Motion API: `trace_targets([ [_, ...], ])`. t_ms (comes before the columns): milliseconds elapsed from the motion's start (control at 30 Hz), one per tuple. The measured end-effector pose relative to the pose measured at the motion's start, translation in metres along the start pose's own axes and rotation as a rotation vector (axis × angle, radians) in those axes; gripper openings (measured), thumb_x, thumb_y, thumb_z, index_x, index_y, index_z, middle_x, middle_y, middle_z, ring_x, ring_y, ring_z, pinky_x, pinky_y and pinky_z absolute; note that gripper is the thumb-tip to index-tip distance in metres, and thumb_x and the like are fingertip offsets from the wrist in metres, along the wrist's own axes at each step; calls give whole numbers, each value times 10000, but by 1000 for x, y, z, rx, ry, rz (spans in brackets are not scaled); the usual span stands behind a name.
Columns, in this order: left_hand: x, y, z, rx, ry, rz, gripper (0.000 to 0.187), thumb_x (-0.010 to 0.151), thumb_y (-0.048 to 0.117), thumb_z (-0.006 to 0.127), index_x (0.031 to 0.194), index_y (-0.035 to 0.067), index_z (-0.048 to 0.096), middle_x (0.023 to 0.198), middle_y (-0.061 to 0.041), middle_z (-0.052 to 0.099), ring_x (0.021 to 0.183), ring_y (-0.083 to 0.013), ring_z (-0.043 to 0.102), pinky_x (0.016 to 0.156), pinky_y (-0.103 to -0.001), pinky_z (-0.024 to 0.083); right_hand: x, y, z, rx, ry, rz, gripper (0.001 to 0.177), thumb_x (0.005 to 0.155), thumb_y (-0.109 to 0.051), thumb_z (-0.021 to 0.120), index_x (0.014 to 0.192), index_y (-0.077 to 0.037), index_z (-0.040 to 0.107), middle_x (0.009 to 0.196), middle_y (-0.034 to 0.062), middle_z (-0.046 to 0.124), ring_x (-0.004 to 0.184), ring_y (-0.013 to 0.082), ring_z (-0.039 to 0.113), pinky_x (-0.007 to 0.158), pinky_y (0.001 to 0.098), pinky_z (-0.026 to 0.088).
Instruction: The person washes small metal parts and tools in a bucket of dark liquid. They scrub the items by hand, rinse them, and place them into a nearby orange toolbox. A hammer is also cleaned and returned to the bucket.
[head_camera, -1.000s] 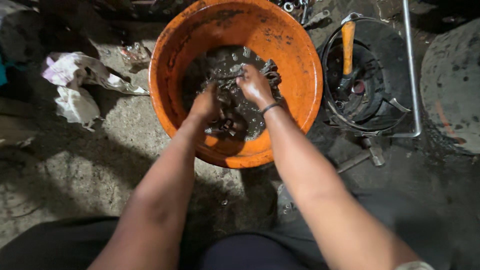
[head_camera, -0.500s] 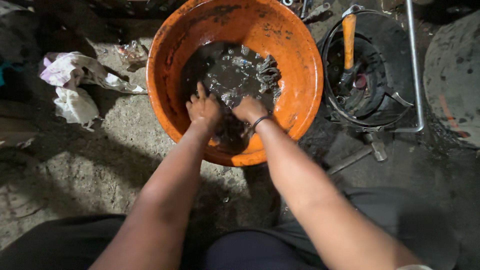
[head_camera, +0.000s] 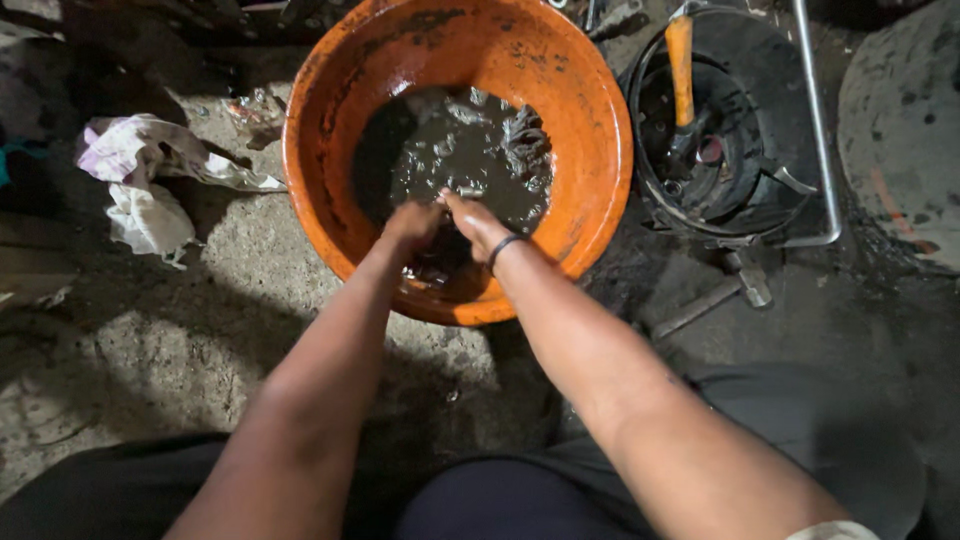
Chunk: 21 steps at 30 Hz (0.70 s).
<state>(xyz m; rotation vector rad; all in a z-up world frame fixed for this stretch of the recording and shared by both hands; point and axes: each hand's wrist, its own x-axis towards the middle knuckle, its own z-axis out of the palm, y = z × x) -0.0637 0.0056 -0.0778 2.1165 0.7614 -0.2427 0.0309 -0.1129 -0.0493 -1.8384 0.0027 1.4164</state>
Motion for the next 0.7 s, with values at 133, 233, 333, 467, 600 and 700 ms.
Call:
trace_targets([
  [133,16,-31,24,-82,190,-144,504,1005,443,512,1119,9,741,1174,-285,683,1117,-439,653,979,-500,509,-18,-1,8,126,33,39,790,938,-653,503,1592,-278,268,1705,80,136,1573,372,72,1164,765,100],
  [233,22,-36,27,-213,231,59,388,1003,286,504,1121,11,753,1115,-274,725,1048,-443,705,912,-515,529,-11,0,6,379,-97,20,695,924,-630,548,1435,-166,468,1514,141,475,1411,357,414,1140,658,306],
  [333,11,8,34,-901,305,-135,385,940,298,594,1076,-28,749,1026,-255,738,956,-399,721,831,-449,541,-2,6,2,691,-238,-63,551,983,-614,621,1233,-123,617,1219,137,642,1142,339,602,1035,571,468],
  [467,-1,59,5,-595,364,-49,324,861,257,618,1012,25,788,920,-197,766,832,-261,743,791,-374,560,-21,-3,-11,825,-365,-56,563,928,-631,585,1076,-97,684,1034,142,697,969,333,668,870,526,582],
  [600,-13,88,-29,-508,322,27,287,804,250,693,934,14,793,790,-185,756,724,-235,742,716,-361,568,-40,-22,-15,989,-461,-158,457,968,-574,587,1131,-156,672,1075,101,706,1017,310,665,875,504,575],
  [700,-24,99,-47,-649,362,119,216,794,166,700,911,11,794,782,-129,771,704,-185,734,696,-320,574,-53,-28,-19,905,-339,-220,411,936,-585,591,1098,-217,681,1022,56,711,957,276,659,770,519,536],
])
